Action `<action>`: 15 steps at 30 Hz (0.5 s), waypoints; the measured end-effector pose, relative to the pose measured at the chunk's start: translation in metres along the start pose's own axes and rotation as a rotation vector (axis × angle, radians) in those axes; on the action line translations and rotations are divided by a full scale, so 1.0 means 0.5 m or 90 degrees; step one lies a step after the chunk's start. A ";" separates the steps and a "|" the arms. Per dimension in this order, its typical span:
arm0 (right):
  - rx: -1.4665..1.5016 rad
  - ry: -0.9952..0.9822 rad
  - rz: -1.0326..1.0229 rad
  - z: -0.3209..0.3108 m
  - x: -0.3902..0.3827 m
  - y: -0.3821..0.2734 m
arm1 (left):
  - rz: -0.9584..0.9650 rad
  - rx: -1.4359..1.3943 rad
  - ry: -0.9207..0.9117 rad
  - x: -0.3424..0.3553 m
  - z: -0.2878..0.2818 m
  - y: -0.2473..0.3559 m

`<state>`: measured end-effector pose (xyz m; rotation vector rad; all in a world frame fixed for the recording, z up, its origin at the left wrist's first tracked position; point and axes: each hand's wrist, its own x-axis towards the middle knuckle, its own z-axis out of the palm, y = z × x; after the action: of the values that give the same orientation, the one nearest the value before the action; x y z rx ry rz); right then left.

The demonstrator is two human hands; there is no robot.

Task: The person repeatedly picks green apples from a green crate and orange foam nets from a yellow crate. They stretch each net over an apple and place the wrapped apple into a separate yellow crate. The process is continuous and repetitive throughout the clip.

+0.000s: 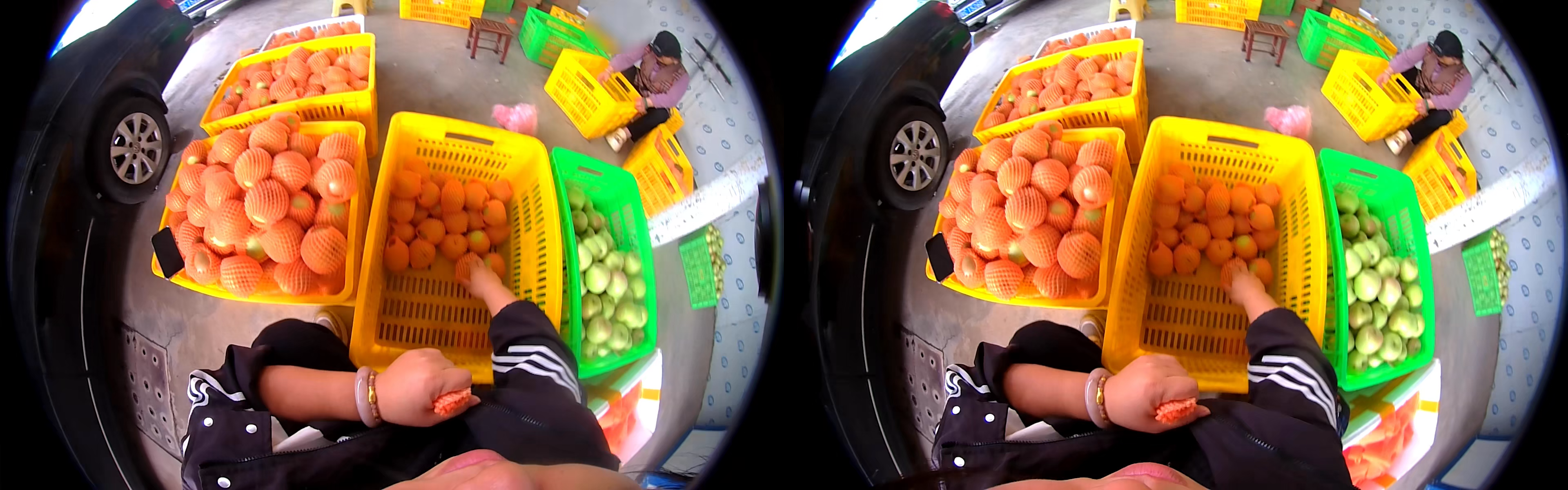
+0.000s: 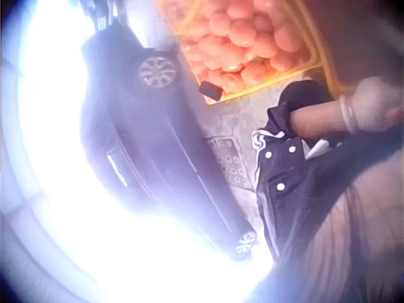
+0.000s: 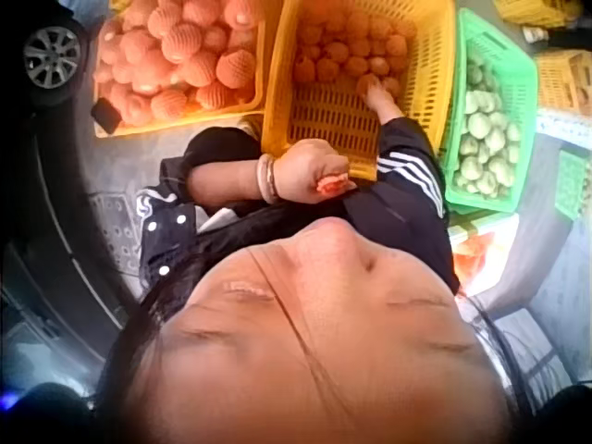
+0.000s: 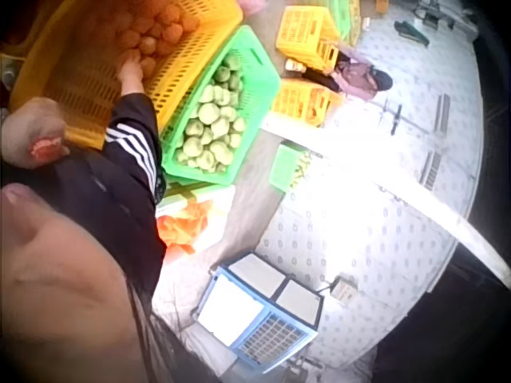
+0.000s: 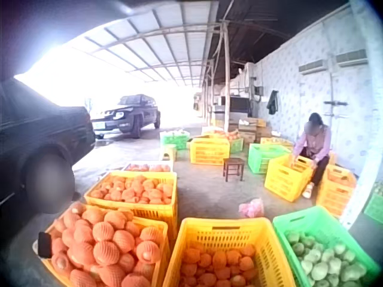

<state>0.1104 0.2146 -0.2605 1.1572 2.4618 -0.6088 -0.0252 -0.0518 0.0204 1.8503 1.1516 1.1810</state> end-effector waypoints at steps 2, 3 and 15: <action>-0.060 0.055 0.011 0.032 0.016 0.017 | -0.034 0.018 -0.020 0.011 -0.008 -0.010; -0.088 0.079 0.016 0.044 0.032 0.024 | -0.055 0.026 -0.030 0.015 -0.011 -0.015; -0.043 -0.023 0.052 0.106 0.019 0.029 | -0.147 -0.021 -0.043 0.056 0.004 -0.058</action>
<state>0.1227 0.2016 -0.3130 1.2034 2.3725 -0.5148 -0.0268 -0.0146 0.0044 1.6693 1.2618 0.9938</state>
